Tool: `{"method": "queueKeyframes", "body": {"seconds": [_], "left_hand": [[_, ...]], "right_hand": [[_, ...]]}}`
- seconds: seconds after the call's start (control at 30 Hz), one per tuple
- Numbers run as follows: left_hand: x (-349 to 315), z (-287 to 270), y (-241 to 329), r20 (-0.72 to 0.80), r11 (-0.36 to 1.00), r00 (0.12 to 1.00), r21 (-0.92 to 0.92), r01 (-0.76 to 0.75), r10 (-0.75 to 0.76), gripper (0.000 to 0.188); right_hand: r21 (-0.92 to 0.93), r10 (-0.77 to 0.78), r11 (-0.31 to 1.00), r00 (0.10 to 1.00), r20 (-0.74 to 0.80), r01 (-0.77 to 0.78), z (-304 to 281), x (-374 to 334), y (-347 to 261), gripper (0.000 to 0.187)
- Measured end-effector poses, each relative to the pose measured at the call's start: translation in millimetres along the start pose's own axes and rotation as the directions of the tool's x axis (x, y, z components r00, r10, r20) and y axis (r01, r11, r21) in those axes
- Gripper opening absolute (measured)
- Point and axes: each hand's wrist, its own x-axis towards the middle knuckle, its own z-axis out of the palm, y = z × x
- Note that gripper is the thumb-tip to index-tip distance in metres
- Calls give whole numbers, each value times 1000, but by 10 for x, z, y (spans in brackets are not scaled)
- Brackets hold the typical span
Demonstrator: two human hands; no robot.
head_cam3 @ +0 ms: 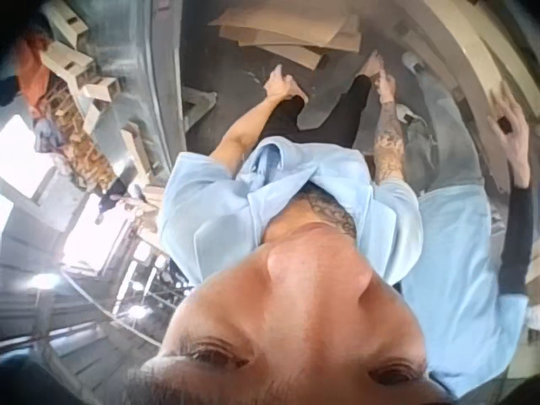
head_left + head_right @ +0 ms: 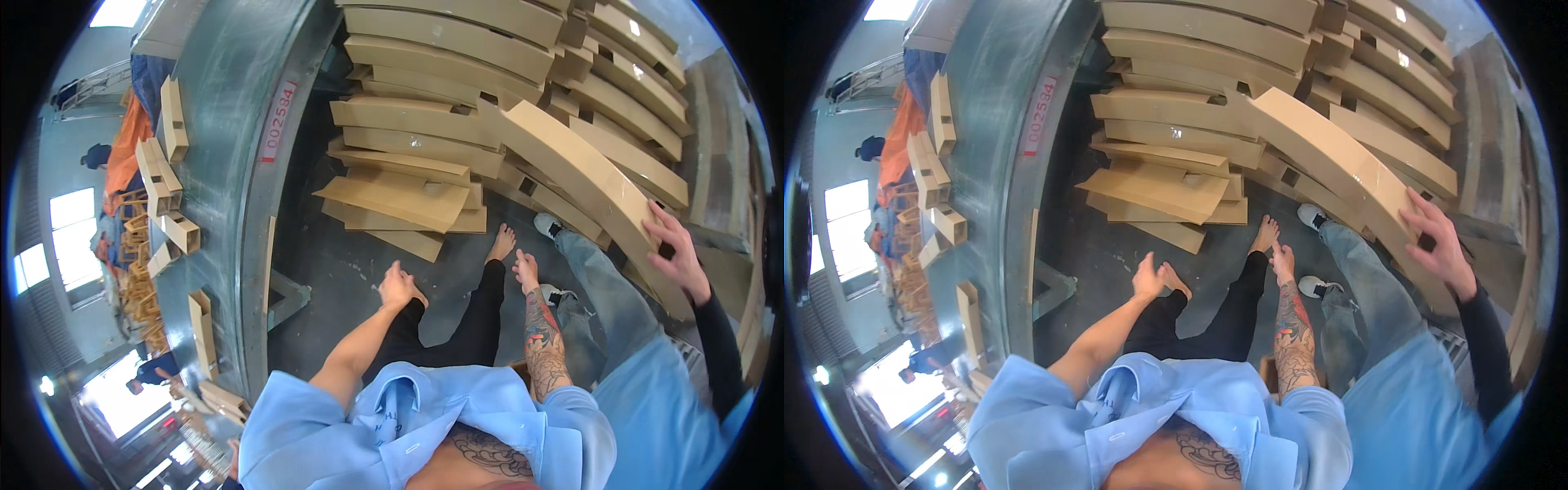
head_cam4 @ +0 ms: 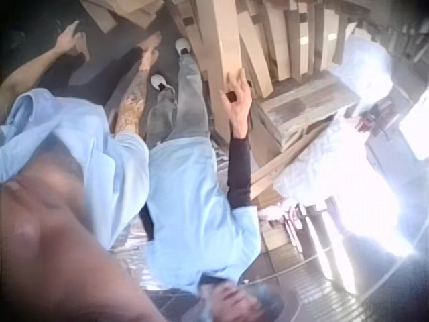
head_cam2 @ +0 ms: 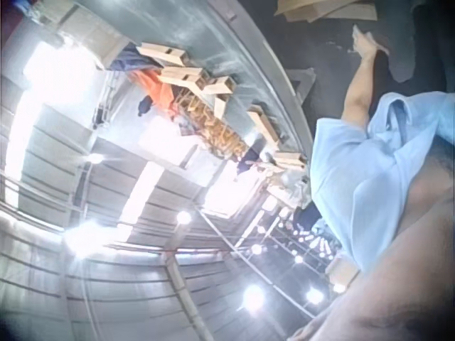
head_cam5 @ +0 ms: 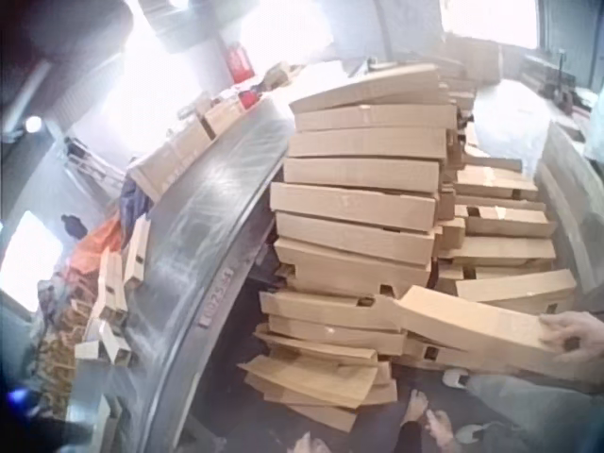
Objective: The person stands barefoot on a conveyor belt and repeatedly picks up long cardboard boxes, placing them into a growing stack on the floor. The task involves continuous handling of boxes from the moving belt to the pile.
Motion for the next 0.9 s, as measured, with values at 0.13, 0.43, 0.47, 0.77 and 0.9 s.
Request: {"method": "queueKeyframes", "body": {"seconds": [0.13, 0.43, 0.47, 0.77, 0.9], "left_hand": [[-201, -422, -1690, -184, 966, 970, -229, 118, -162, 64], [-1073, -1467, -3781, -60, 534, 711, -705, 466, -701, 54], [-1246, -1465, -3909, -21, 481, 659, -701, 527, -752, 53], [-2220, -401, -3957, 175, 247, 505, -710, 659, -845, 53], [-2264, -421, -4000, -72, 391, 477, -683, 617, -876, 48]], "right_hand": [[-23, -90, 996, 996, -29, 89, 520, -846, 302, 57], [-592, -198, 683, 889, 414, 428, 2330, -2069, 605, 56], [-534, -283, 697, 868, 408, 478, 2528, -2222, 634, 56], [-447, -367, 655, 774, 517, 609, 3288, -2483, 77, 47], [-286, -273, 842, 818, 506, 457, 2958, -2343, -20, 36]]}}
